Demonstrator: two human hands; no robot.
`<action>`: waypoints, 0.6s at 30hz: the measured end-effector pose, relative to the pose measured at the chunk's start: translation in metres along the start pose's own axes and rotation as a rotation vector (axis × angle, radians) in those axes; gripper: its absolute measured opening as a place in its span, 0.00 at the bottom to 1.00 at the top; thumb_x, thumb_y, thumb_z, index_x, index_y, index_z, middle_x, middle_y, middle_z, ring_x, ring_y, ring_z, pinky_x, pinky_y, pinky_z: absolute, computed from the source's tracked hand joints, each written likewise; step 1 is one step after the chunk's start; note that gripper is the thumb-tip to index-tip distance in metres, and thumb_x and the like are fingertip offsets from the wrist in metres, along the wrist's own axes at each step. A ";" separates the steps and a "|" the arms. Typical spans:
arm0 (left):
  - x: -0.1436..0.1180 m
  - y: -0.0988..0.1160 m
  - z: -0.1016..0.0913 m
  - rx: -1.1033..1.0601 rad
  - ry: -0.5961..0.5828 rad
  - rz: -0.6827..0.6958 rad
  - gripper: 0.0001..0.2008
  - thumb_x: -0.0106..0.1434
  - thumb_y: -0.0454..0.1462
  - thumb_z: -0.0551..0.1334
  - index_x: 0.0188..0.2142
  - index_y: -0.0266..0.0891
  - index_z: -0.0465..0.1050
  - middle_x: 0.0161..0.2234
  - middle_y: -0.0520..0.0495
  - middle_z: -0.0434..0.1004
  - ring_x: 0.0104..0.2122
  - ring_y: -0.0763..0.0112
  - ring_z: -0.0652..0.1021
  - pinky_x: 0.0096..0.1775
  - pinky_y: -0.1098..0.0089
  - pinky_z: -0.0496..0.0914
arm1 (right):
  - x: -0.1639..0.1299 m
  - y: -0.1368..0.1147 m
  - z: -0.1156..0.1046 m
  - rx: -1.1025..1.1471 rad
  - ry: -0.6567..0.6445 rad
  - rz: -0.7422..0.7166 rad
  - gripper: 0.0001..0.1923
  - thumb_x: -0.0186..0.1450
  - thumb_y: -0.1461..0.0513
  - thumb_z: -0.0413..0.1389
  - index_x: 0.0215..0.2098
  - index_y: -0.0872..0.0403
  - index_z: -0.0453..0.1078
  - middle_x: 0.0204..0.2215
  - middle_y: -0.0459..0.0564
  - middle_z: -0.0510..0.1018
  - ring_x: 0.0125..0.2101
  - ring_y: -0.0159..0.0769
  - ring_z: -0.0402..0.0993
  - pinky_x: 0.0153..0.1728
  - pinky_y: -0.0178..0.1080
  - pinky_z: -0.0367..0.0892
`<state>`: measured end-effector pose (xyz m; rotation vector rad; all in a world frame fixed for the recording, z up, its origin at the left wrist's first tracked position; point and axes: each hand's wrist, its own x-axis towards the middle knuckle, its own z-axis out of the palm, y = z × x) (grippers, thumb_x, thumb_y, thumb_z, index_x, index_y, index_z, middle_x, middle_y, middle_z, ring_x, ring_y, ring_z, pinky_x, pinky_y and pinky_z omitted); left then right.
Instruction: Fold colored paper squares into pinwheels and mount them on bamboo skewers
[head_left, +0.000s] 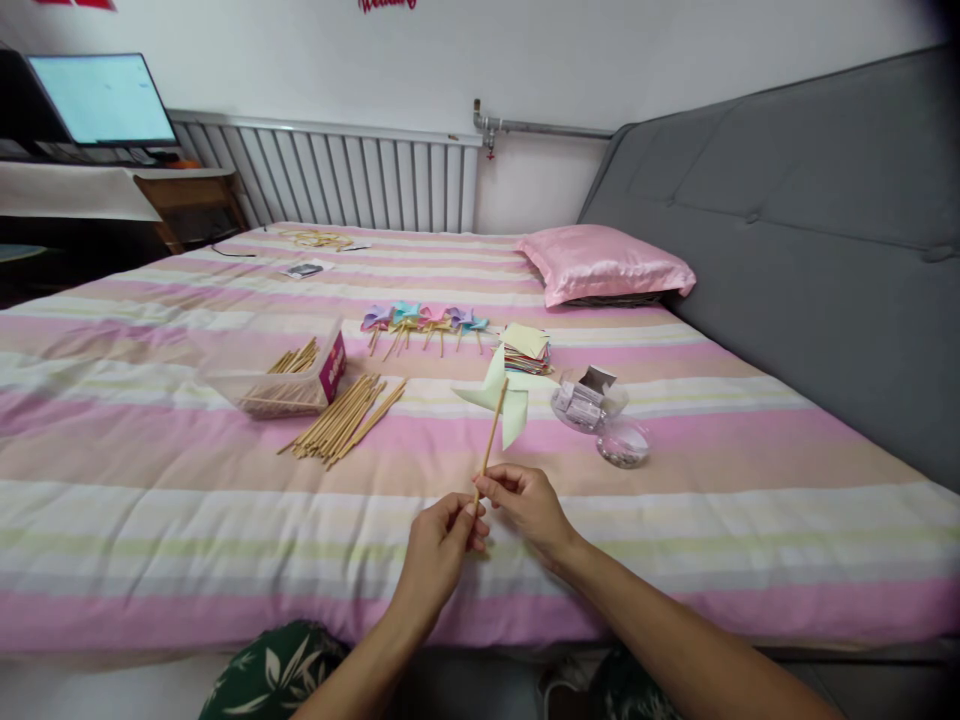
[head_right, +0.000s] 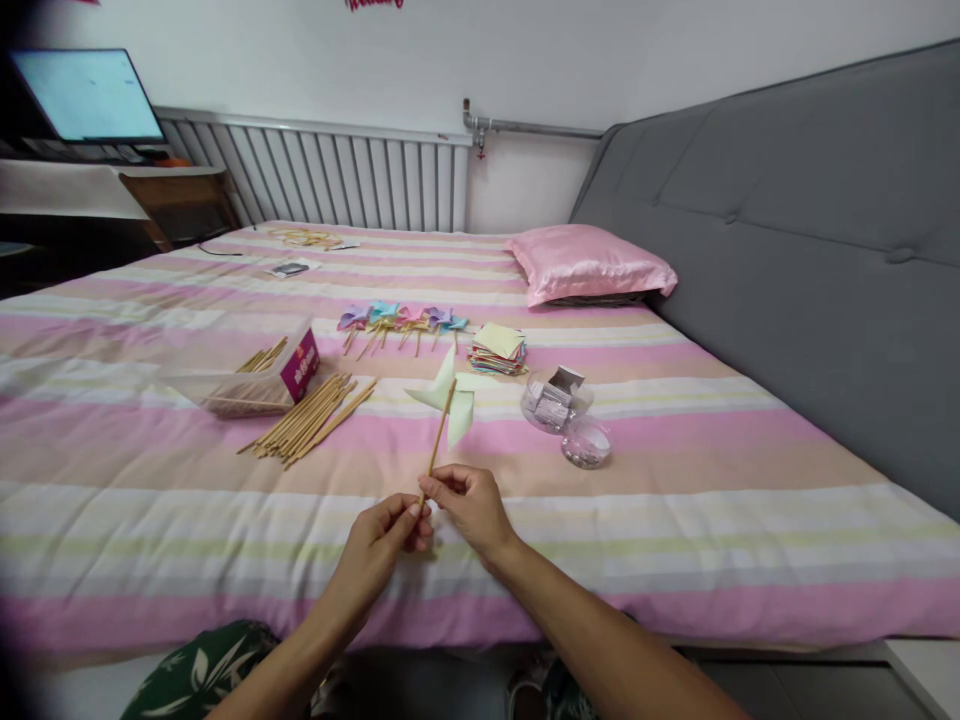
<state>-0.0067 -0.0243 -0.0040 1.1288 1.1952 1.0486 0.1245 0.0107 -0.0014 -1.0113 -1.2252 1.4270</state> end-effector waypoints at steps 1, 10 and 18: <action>0.000 0.000 0.000 -0.002 0.001 -0.001 0.13 0.57 0.44 0.58 0.29 0.33 0.70 0.21 0.50 0.72 0.20 0.74 0.72 0.25 0.72 0.67 | 0.000 0.000 0.000 0.002 -0.001 0.000 0.11 0.55 0.56 0.61 0.25 0.57 0.74 0.20 0.45 0.74 0.22 0.28 0.65 0.26 0.32 0.60; 0.002 0.000 -0.001 0.031 0.005 0.016 0.12 0.57 0.43 0.58 0.28 0.34 0.70 0.21 0.50 0.72 0.20 0.73 0.71 0.26 0.72 0.67 | 0.000 0.000 0.001 -0.002 0.004 -0.001 0.10 0.55 0.57 0.61 0.25 0.57 0.74 0.19 0.44 0.73 0.22 0.27 0.64 0.25 0.31 0.60; 0.001 -0.003 -0.001 0.052 0.006 0.012 0.12 0.57 0.43 0.58 0.29 0.34 0.70 0.21 0.49 0.73 0.21 0.72 0.72 0.27 0.71 0.66 | 0.000 -0.001 0.000 -0.013 0.002 0.001 0.10 0.55 0.57 0.60 0.25 0.57 0.75 0.19 0.45 0.73 0.23 0.28 0.64 0.25 0.32 0.60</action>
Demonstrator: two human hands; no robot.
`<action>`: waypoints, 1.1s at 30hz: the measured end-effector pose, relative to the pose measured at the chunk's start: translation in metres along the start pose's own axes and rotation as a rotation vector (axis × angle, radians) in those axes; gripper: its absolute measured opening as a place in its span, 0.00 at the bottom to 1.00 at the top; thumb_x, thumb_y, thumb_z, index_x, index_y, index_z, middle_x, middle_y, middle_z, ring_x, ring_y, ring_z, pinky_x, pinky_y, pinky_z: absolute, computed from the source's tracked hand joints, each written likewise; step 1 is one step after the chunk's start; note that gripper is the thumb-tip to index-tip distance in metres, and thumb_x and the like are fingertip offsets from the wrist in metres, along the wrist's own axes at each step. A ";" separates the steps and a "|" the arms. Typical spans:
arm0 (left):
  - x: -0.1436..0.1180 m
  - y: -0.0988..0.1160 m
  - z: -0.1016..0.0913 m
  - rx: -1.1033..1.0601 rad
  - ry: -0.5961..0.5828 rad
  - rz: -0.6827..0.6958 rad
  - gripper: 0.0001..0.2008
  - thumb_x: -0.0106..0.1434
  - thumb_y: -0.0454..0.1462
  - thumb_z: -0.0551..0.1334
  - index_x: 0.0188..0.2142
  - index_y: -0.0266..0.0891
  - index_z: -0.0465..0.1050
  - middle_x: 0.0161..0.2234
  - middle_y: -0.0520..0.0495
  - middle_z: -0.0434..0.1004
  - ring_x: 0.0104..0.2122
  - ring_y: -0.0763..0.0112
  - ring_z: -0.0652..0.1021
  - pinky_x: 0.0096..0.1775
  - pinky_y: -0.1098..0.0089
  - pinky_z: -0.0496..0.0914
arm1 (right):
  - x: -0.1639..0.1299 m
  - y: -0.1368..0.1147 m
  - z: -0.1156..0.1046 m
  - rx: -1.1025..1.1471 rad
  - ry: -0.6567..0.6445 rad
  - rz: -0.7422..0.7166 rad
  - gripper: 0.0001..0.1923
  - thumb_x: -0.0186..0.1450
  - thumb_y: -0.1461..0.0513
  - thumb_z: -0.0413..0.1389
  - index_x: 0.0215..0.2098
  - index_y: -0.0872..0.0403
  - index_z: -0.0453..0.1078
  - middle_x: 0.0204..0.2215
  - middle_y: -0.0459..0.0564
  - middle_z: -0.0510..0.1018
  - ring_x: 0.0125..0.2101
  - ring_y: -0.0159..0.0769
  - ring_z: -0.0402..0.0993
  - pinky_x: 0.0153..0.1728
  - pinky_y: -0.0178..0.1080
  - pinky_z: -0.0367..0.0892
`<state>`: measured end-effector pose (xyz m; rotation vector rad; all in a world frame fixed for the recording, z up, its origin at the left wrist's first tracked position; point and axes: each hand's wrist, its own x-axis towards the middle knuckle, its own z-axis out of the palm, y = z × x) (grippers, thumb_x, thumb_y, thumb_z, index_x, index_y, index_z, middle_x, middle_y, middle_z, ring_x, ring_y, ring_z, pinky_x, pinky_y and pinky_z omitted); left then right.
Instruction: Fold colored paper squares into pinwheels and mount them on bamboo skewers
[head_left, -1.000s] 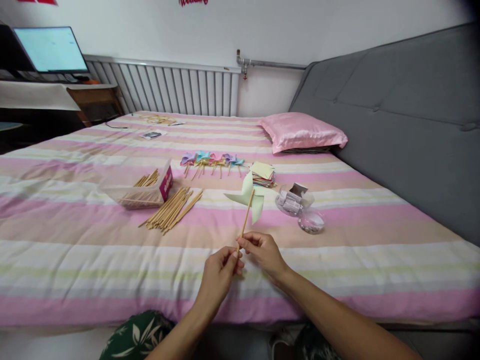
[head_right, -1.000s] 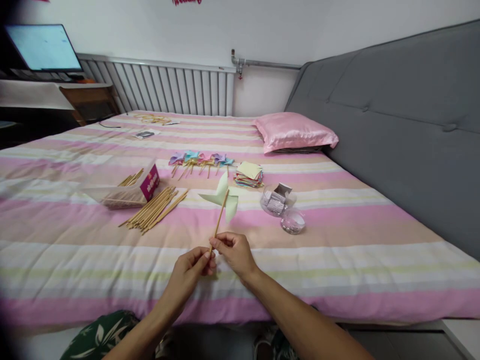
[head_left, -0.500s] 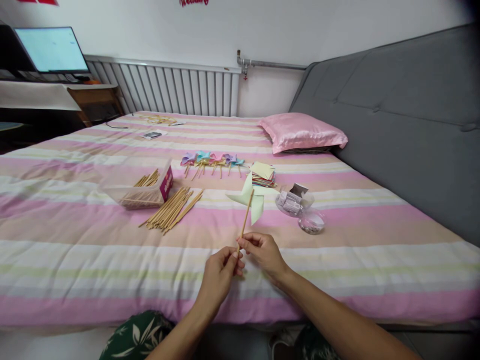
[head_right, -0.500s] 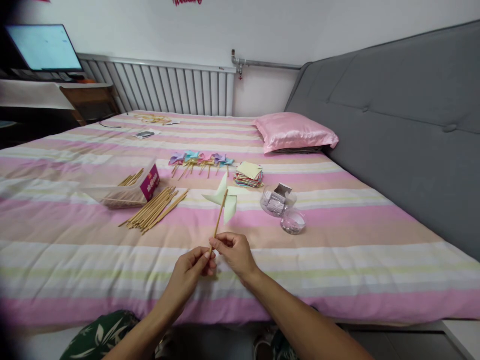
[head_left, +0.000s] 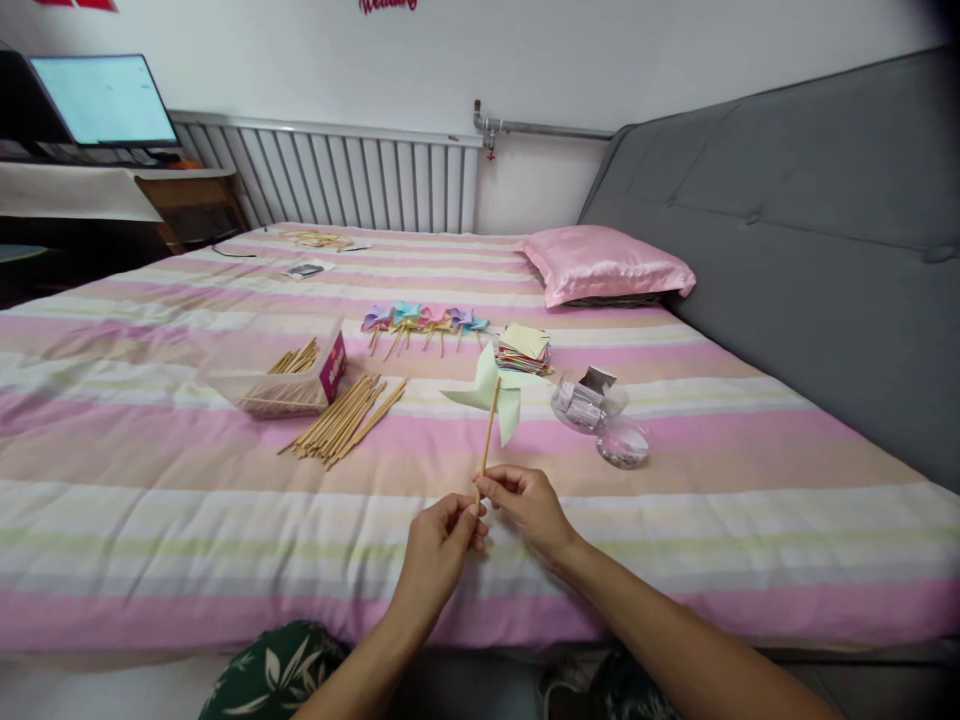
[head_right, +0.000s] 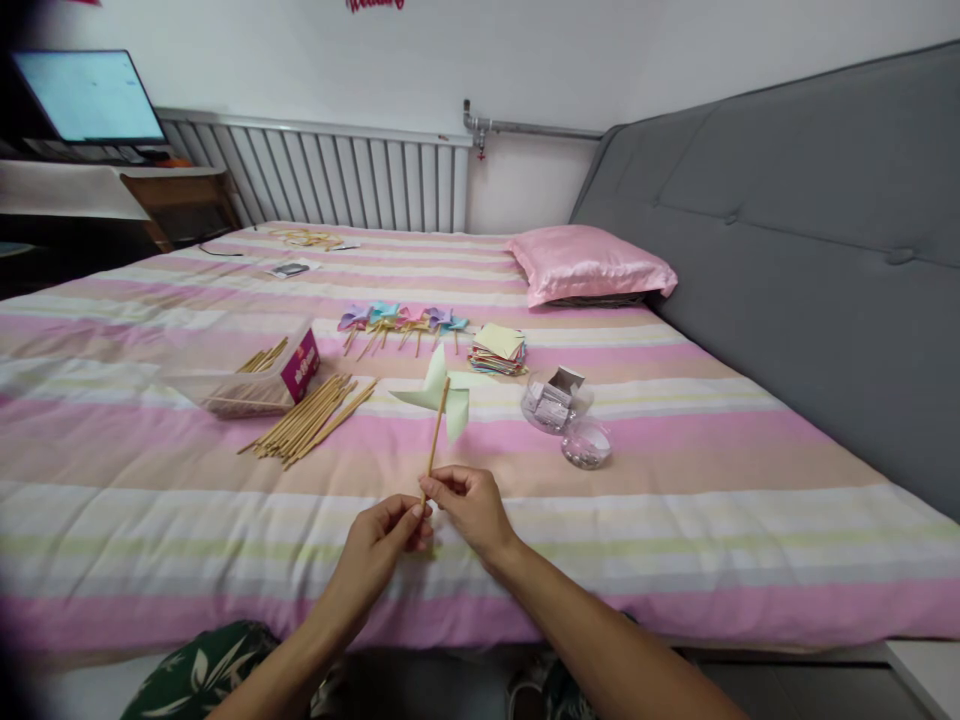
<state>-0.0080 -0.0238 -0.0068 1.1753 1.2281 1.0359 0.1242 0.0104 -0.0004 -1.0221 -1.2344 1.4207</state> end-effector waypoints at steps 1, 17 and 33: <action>0.000 0.000 0.000 0.006 0.001 -0.002 0.12 0.57 0.43 0.59 0.29 0.34 0.70 0.21 0.49 0.73 0.21 0.72 0.72 0.27 0.71 0.66 | 0.000 0.000 0.000 -0.001 0.002 0.002 0.10 0.55 0.57 0.60 0.25 0.57 0.75 0.20 0.45 0.73 0.23 0.28 0.65 0.25 0.32 0.61; -0.002 0.004 -0.002 0.148 0.056 0.025 0.11 0.55 0.43 0.60 0.25 0.37 0.69 0.21 0.49 0.73 0.22 0.68 0.74 0.26 0.71 0.67 | 0.000 0.005 -0.001 0.011 0.010 0.035 0.15 0.52 0.55 0.62 0.32 0.57 0.77 0.23 0.48 0.77 0.24 0.31 0.68 0.28 0.35 0.64; -0.001 0.000 -0.009 0.310 0.121 0.068 0.10 0.56 0.42 0.59 0.23 0.39 0.68 0.20 0.50 0.73 0.21 0.68 0.74 0.26 0.71 0.65 | -0.001 0.010 0.001 0.008 -0.016 0.118 0.16 0.48 0.55 0.65 0.31 0.58 0.75 0.26 0.49 0.78 0.27 0.32 0.72 0.31 0.36 0.65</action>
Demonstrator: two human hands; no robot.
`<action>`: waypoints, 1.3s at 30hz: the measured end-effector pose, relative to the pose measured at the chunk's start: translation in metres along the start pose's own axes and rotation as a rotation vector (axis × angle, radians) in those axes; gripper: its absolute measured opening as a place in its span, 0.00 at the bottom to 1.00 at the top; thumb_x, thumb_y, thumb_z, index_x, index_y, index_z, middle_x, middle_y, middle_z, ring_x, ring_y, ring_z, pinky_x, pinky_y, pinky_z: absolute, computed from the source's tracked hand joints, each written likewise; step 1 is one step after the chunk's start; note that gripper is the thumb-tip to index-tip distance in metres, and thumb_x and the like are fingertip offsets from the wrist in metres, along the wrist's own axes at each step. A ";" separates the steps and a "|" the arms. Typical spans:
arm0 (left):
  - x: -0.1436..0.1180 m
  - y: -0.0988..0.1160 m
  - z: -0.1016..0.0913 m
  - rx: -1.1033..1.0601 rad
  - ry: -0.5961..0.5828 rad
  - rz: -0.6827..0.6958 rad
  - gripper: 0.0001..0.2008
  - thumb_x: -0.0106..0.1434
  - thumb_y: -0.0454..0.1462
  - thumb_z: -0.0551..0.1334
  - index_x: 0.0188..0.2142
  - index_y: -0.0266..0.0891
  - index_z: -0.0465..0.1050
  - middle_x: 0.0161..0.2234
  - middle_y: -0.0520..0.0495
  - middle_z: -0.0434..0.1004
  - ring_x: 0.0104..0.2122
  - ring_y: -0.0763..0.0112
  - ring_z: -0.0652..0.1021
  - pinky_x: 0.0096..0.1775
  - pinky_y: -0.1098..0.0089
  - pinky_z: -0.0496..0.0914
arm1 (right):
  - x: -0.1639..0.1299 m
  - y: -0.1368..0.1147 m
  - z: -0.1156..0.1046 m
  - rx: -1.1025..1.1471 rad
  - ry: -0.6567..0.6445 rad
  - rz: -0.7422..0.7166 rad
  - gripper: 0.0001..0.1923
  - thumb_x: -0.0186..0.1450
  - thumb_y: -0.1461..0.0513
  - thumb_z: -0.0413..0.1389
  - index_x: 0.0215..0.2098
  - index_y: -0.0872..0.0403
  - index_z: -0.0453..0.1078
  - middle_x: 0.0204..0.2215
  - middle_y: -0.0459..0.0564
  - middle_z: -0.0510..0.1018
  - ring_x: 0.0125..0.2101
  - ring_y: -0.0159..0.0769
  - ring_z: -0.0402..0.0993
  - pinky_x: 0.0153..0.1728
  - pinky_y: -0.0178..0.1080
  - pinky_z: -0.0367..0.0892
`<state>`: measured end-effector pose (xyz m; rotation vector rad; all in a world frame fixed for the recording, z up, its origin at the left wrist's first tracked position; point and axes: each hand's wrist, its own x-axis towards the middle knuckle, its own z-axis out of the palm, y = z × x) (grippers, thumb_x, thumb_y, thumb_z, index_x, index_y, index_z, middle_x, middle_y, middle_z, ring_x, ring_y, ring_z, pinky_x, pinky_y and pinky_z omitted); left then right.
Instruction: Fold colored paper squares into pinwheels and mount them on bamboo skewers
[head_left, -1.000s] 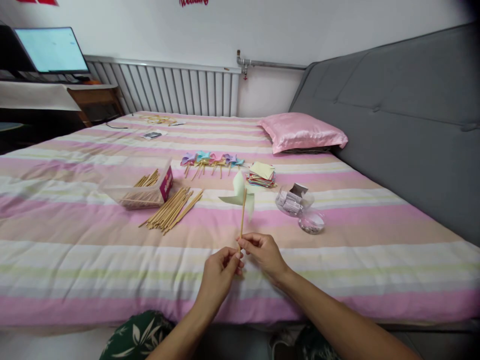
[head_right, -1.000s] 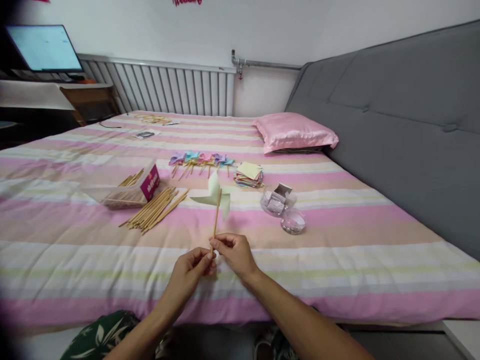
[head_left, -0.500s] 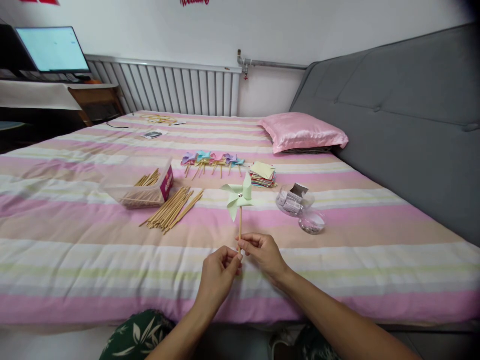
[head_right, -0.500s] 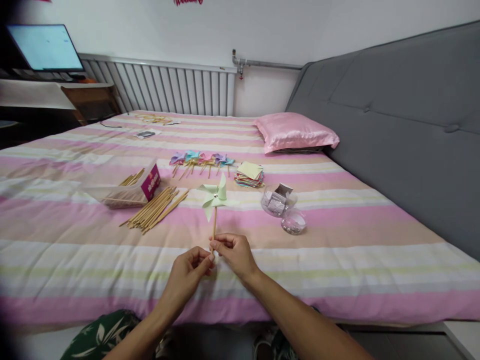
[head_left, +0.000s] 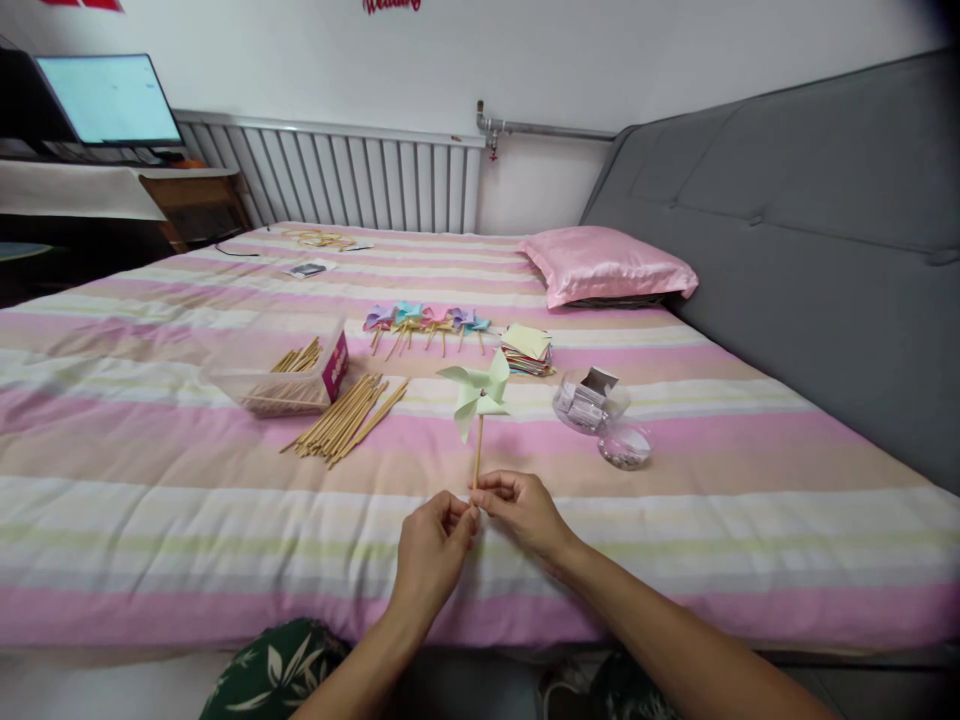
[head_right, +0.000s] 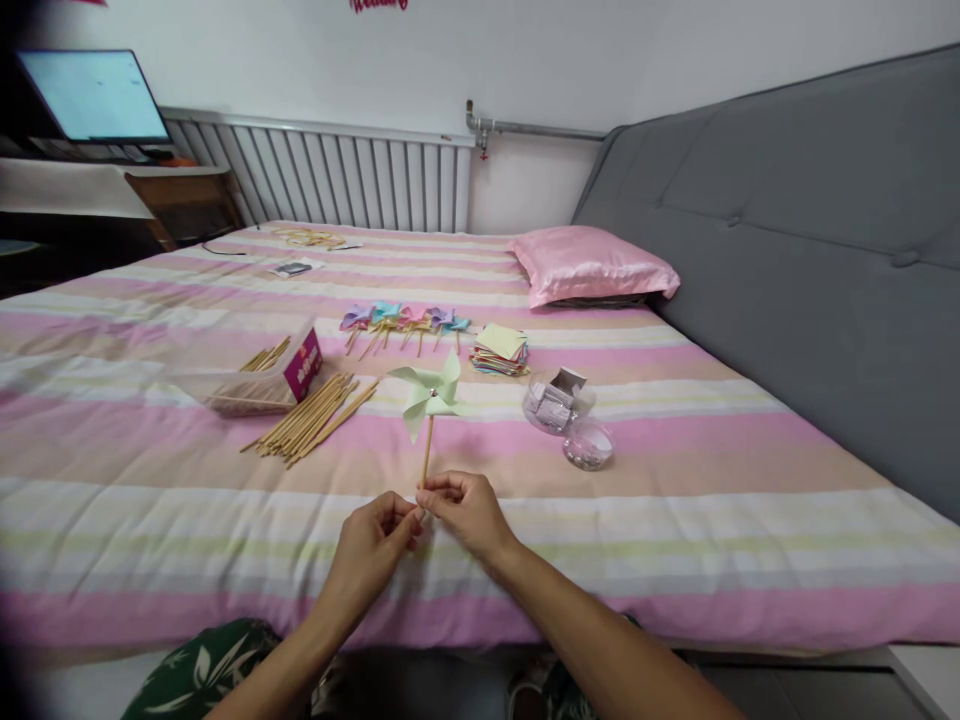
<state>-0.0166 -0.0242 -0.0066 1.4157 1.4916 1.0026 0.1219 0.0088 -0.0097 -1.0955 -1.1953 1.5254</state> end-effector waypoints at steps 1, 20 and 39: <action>0.000 0.000 0.000 0.013 0.004 -0.001 0.10 0.55 0.42 0.59 0.22 0.39 0.68 0.20 0.50 0.73 0.21 0.68 0.74 0.26 0.71 0.64 | 0.000 0.001 0.000 -0.003 -0.001 -0.001 0.16 0.48 0.55 0.65 0.30 0.57 0.74 0.26 0.48 0.78 0.26 0.32 0.72 0.31 0.35 0.65; 0.000 0.001 0.000 0.054 0.004 0.017 0.10 0.56 0.42 0.58 0.22 0.40 0.67 0.20 0.49 0.74 0.21 0.68 0.74 0.26 0.72 0.63 | 0.001 0.004 -0.002 -0.040 -0.027 -0.040 0.13 0.50 0.55 0.64 0.26 0.57 0.71 0.22 0.45 0.75 0.24 0.30 0.70 0.29 0.34 0.64; 0.001 -0.001 0.002 0.092 0.002 0.019 0.10 0.57 0.42 0.57 0.24 0.40 0.67 0.21 0.49 0.74 0.22 0.67 0.74 0.26 0.71 0.64 | 0.001 0.003 -0.001 -0.034 -0.023 -0.026 0.12 0.51 0.57 0.63 0.26 0.57 0.71 0.22 0.45 0.75 0.24 0.29 0.69 0.29 0.34 0.62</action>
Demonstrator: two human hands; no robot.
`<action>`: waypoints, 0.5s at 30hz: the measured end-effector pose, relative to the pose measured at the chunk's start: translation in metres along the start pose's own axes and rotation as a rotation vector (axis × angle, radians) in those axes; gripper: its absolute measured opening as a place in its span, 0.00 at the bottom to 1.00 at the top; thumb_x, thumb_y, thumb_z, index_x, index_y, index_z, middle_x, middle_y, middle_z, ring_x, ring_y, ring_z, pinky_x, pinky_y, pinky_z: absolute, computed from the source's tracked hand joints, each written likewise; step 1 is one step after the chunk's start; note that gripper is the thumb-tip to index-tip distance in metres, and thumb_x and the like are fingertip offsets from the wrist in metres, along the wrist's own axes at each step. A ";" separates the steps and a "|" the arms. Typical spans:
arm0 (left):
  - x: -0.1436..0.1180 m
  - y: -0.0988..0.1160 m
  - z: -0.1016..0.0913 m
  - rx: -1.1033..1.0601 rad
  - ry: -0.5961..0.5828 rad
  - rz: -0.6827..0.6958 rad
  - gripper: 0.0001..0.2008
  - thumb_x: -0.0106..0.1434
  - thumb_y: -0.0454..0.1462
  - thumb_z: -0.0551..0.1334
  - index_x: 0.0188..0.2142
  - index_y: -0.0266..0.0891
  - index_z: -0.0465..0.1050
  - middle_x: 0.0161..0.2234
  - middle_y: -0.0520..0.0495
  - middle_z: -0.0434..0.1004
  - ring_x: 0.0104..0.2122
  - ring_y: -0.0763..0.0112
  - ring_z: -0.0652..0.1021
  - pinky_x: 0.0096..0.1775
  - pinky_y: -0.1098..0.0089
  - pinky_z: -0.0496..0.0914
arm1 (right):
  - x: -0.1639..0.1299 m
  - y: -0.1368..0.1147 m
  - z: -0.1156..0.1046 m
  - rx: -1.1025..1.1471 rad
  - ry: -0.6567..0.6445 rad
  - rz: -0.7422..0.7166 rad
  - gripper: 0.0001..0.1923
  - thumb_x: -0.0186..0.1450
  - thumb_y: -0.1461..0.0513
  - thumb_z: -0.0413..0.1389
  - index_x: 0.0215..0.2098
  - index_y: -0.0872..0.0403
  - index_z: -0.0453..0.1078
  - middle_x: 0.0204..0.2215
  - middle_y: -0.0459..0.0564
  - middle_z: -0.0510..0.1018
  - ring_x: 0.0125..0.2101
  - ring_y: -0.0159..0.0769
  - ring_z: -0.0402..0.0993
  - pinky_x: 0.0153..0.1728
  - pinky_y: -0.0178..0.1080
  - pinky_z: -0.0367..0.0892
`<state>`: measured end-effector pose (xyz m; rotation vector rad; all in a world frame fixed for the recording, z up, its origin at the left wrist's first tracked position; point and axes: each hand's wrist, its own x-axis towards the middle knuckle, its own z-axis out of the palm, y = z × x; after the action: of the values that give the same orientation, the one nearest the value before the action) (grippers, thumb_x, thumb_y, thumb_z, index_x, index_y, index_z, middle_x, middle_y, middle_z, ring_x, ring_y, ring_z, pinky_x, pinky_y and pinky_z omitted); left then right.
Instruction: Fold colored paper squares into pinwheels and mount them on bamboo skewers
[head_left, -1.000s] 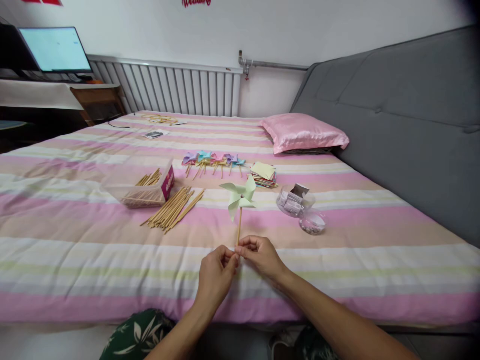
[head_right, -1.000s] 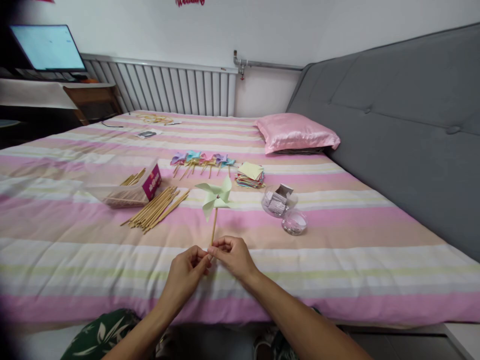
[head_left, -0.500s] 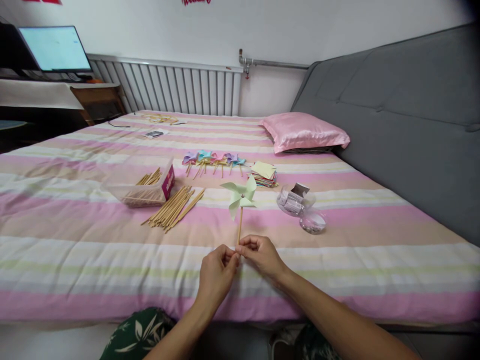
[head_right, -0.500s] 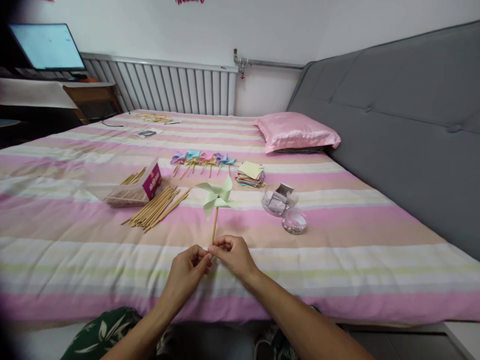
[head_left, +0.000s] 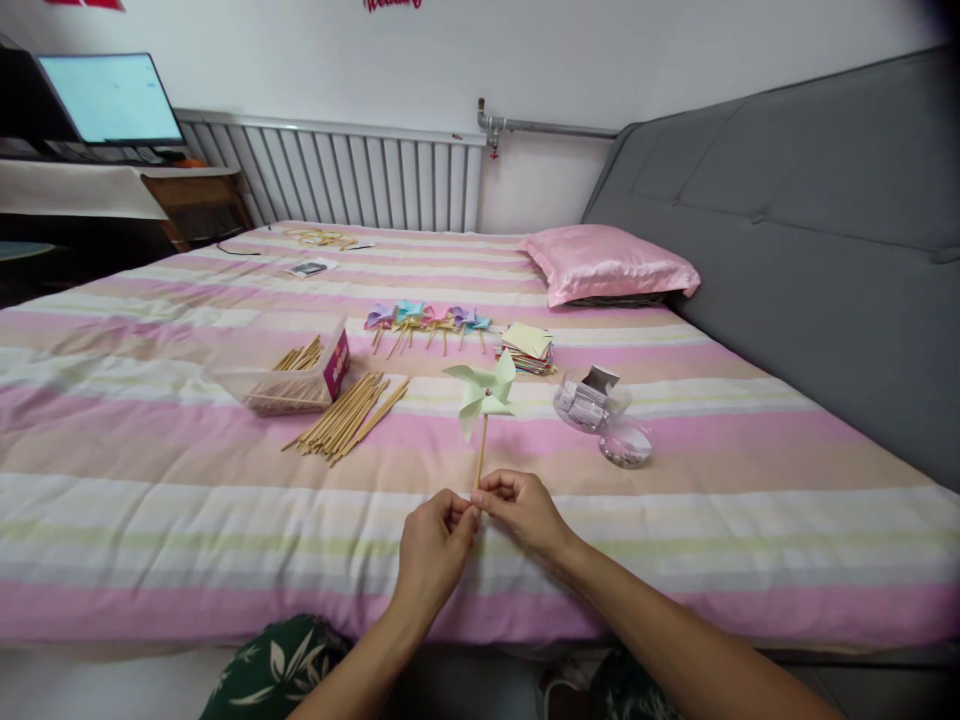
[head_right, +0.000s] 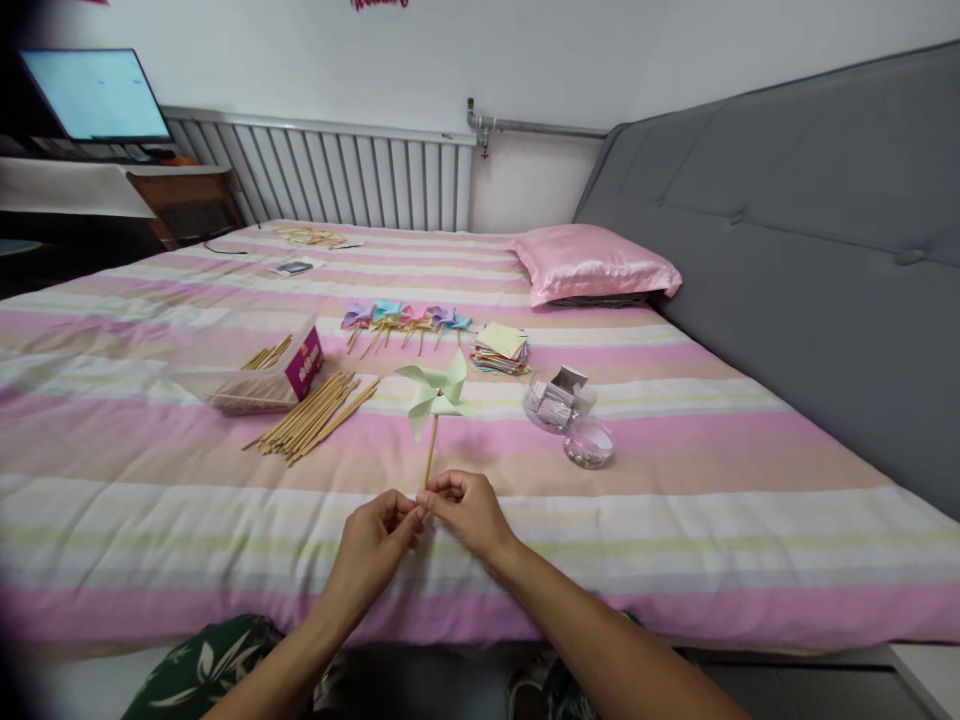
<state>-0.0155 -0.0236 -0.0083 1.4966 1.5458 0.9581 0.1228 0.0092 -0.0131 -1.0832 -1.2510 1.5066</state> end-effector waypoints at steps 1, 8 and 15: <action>0.000 0.000 0.000 0.004 -0.003 -0.001 0.10 0.58 0.42 0.57 0.24 0.39 0.67 0.21 0.49 0.74 0.22 0.67 0.74 0.26 0.71 0.64 | 0.000 0.000 0.000 0.002 0.002 0.001 0.12 0.50 0.57 0.63 0.26 0.57 0.71 0.22 0.45 0.75 0.24 0.29 0.68 0.29 0.34 0.62; 0.000 0.000 0.000 0.024 -0.010 -0.003 0.10 0.58 0.42 0.56 0.24 0.39 0.67 0.21 0.49 0.74 0.22 0.68 0.74 0.26 0.71 0.64 | 0.000 -0.001 0.000 -0.012 0.005 -0.004 0.13 0.50 0.56 0.64 0.26 0.58 0.71 0.22 0.45 0.74 0.23 0.29 0.68 0.28 0.34 0.62; 0.001 -0.001 0.000 0.024 -0.012 -0.006 0.10 0.58 0.42 0.56 0.25 0.39 0.67 0.21 0.49 0.73 0.22 0.68 0.74 0.26 0.71 0.64 | 0.000 0.000 0.000 -0.005 0.002 -0.006 0.12 0.50 0.56 0.64 0.25 0.57 0.71 0.22 0.45 0.74 0.24 0.30 0.68 0.28 0.34 0.62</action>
<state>-0.0156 -0.0224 -0.0091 1.5111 1.5569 0.9284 0.1228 0.0093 -0.0135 -1.0836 -1.2563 1.4980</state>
